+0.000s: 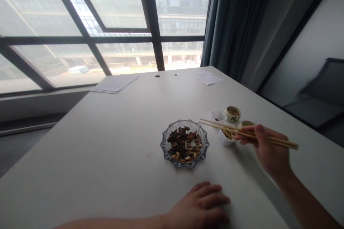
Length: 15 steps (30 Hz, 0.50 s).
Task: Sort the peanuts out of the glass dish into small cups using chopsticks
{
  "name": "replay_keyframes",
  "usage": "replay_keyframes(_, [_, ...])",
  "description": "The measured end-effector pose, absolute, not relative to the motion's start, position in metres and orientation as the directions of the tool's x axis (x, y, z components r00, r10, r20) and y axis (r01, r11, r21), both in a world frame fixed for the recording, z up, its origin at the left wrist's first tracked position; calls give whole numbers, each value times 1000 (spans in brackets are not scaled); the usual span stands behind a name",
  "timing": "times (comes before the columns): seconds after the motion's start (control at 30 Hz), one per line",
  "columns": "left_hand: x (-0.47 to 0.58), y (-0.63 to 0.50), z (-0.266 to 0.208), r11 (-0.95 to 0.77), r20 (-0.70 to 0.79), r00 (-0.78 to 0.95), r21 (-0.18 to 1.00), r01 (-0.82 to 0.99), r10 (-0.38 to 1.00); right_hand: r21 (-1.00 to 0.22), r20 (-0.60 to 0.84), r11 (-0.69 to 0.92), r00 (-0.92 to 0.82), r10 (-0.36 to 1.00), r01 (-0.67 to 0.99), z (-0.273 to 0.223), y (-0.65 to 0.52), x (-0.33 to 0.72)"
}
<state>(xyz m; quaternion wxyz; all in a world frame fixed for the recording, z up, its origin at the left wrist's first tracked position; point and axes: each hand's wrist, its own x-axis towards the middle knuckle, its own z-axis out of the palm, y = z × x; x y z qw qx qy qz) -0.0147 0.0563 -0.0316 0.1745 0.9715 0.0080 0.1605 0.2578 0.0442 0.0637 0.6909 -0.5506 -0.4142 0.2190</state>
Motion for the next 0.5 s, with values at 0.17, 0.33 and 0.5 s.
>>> replay_keyframes(0.17, [-15,56,-32,-943,344,934,330,-31,90,-975,222,220,285,932,41,61,38,219])
replay_keyframes(0.33, [-15,56,-33,-939,306,949,343,-28,83,-991,130,131,205,970,10,57,39,201])
replay_keyframes(0.5, [-14,55,-32,-950,331,940,310,-20,88,-996,84,85,233,969,8,54,39,191])
